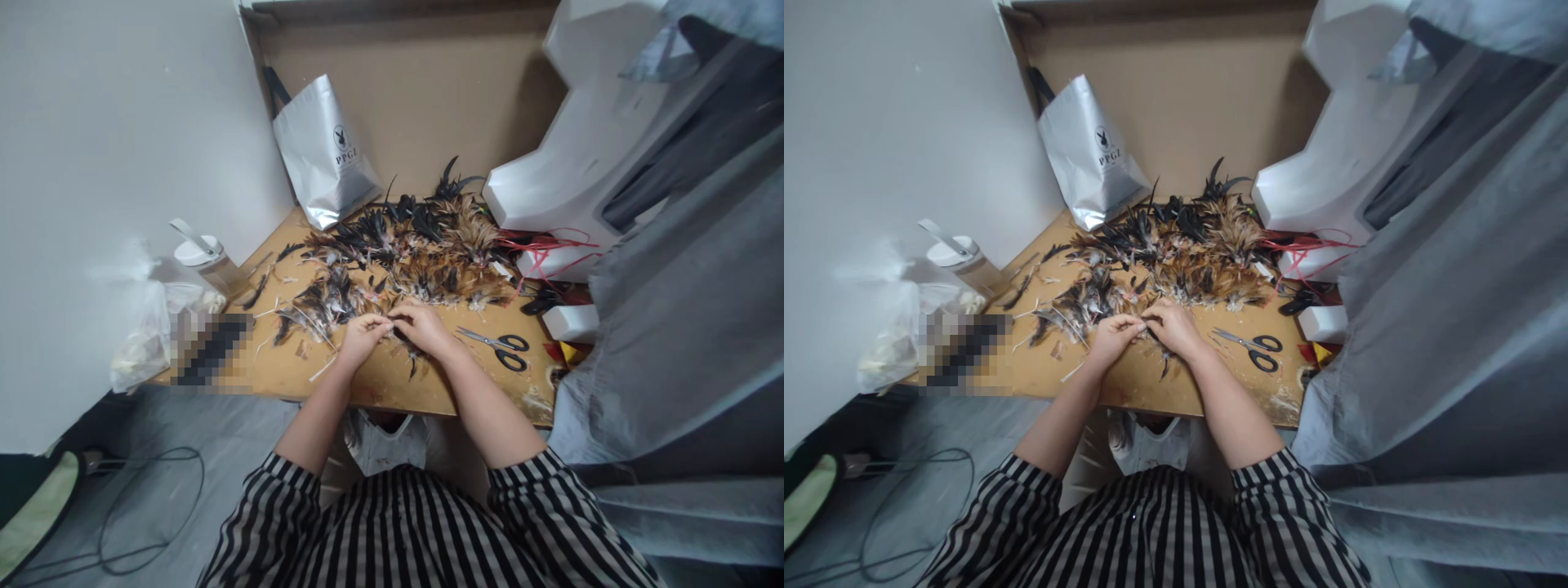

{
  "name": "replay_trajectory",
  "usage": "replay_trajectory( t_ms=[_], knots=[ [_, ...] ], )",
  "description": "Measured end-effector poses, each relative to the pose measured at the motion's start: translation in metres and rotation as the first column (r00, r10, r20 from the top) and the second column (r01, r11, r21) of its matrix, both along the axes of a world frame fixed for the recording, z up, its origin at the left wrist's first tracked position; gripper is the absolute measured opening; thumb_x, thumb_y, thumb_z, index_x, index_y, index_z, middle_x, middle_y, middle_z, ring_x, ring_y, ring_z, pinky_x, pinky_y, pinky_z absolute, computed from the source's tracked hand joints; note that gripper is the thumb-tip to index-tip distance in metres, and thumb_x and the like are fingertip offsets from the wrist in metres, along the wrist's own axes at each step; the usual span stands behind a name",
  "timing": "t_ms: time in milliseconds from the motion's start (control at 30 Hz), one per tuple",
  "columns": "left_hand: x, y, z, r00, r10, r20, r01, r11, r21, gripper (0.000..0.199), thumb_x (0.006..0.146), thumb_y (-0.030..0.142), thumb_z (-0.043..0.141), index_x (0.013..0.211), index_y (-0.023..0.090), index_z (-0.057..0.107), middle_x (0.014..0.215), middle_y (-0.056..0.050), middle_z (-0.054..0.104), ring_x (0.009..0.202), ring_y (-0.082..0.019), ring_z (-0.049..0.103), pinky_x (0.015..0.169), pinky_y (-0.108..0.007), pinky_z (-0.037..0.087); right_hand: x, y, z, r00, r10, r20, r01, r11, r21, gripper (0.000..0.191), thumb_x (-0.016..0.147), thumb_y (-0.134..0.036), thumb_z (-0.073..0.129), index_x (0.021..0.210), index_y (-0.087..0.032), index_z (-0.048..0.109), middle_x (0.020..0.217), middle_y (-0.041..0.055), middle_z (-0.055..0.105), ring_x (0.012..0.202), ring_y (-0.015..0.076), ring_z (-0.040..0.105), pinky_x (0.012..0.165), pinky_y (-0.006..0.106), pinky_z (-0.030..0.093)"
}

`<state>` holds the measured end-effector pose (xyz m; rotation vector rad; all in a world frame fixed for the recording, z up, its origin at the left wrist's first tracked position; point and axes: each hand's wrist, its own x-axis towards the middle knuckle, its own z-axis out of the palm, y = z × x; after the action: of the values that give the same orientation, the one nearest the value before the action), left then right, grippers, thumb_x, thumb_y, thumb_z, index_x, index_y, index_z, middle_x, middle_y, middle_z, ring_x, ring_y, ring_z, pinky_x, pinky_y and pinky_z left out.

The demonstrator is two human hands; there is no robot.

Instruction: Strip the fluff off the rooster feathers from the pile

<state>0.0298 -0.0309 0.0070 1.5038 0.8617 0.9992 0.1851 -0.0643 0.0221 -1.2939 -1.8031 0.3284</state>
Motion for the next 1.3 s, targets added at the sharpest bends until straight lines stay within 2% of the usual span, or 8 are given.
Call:
replay_trajectory(
  t_ms=[300, 400, 500, 667, 833, 1067, 1167, 1300],
  knots=[
    [-0.0014, 0.0033, -0.0029, 0.999, 0.033, -0.005, -0.033, 0.998, -0.054, 0.021, 0.059, 0.03, 0.068, 0.07, 0.013, 0.064, 0.056, 0.0, 0.059, 0.047, -0.007, 0.049, 0.047, -0.02, 0.039, 0.0034, 0.0002, 0.0021, 0.997, -0.029, 0.071, 0.03, 1.0, -0.011, 0.011, 0.076, -0.017, 0.051, 0.068, -0.017, 0.058, 0.074, 0.002, 0.055, 0.072, 0.0129, 0.05, 0.068, 0.025, 0.037],
    [-0.0018, 0.0036, -0.0037, 1.0, -0.003, -0.022, 0.002, 0.999, -0.041, 0.021, 0.059, 0.03, 0.068, 0.07, 0.012, 0.064, 0.056, 0.0, 0.059, 0.047, -0.007, 0.048, 0.047, -0.019, 0.037, 0.0017, -0.0014, 0.004, 0.998, -0.029, 0.063, 0.028, 1.0, 0.01, 0.008, 0.075, -0.016, 0.052, 0.079, -0.018, 0.06, 0.077, 0.0026, 0.056, 0.075, 0.014, 0.05, 0.069, 0.025, 0.037],
    [-0.0017, 0.0018, -0.0014, 0.998, -0.046, -0.042, 0.045, 0.999, -0.019, 0.02, 0.06, 0.029, 0.068, 0.069, 0.012, 0.064, 0.057, 0.0, 0.059, 0.048, -0.006, 0.047, 0.047, -0.019, 0.036, -0.0004, -0.0043, 0.0056, 0.995, -0.001, 0.099, -0.001, 1.0, 0.024, 0.019, 0.075, -0.015, 0.052, 0.091, -0.02, 0.06, 0.085, 0.0038, 0.056, 0.08, 0.0148, 0.05, 0.071, 0.026, 0.038],
    [-0.0013, 0.0004, 0.0008, 1.0, -0.015, -0.028, 0.013, 0.999, -0.04, 0.021, 0.058, 0.03, 0.069, 0.068, 0.012, 0.064, 0.055, 0.0, 0.059, 0.046, -0.007, 0.047, 0.046, -0.02, 0.037, 0.0012, -0.0047, 0.0044, 0.991, -0.012, 0.133, 0.009, 1.0, 0.024, 0.012, 0.077, -0.016, 0.051, 0.077, -0.019, 0.062, 0.081, 0.004, 0.056, 0.078, 0.0142, 0.051, 0.071, 0.026, 0.038],
    [-0.0025, 0.0045, -0.0043, 0.999, 0.044, -0.014, -0.045, 0.997, -0.07, 0.024, 0.058, 0.033, 0.069, 0.071, 0.013, 0.065, 0.057, -0.002, 0.061, 0.047, -0.008, 0.05, 0.048, -0.021, 0.04, 0.0041, -0.0035, 0.0048, 0.995, 0.002, 0.098, -0.006, 0.999, 0.032, 0.013, 0.078, -0.017, 0.051, 0.074, -0.018, 0.062, 0.078, 0.003, 0.057, 0.075, 0.0131, 0.052, 0.07, 0.025, 0.039],
    [-0.0027, 0.0036, -0.0033, 0.999, -0.032, -0.028, 0.03, 0.998, -0.047, 0.022, 0.059, 0.031, 0.069, 0.069, 0.012, 0.064, 0.057, -0.001, 0.06, 0.047, -0.007, 0.049, 0.048, -0.02, 0.039, 0.0004, -0.007, 0.008, 0.993, 0.009, 0.12, -0.014, 0.999, 0.038, 0.022, 0.077, -0.016, 0.051, 0.096, -0.021, 0.061, 0.088, 0.0045, 0.056, 0.083, 0.0148, 0.051, 0.073, 0.026, 0.039],
    [-0.0022, 0.0018, -0.001, 0.997, -0.072, -0.041, 0.07, 0.996, -0.046, 0.022, 0.058, 0.031, 0.069, 0.069, 0.012, 0.064, 0.057, -0.001, 0.06, 0.047, -0.007, 0.049, 0.047, -0.02, 0.038, -0.0002, -0.0068, 0.0067, 0.985, 0.02, 0.173, -0.024, 1.0, 0.017, 0.015, 0.078, -0.018, 0.05, 0.087, -0.02, 0.062, 0.085, 0.0047, 0.055, 0.08, 0.014, 0.051, 0.072, 0.025, 0.038],
    [-0.0021, 0.0024, -0.0018, 0.999, -0.049, -0.016, 0.048, 0.997, -0.054, 0.023, 0.058, 0.031, 0.069, 0.07, 0.012, 0.064, 0.058, -0.002, 0.06, 0.047, -0.007, 0.049, 0.047, -0.02, 0.038, 0.0012, -0.0055, 0.0068, 0.984, 0.007, 0.18, -0.005, 1.0, -0.011, 0.013, 0.079, -0.02, 0.049, 0.073, -0.018, 0.061, 0.08, 0.0038, 0.053, 0.076, 0.0128, 0.049, 0.07, 0.024, 0.037]
  ],
)
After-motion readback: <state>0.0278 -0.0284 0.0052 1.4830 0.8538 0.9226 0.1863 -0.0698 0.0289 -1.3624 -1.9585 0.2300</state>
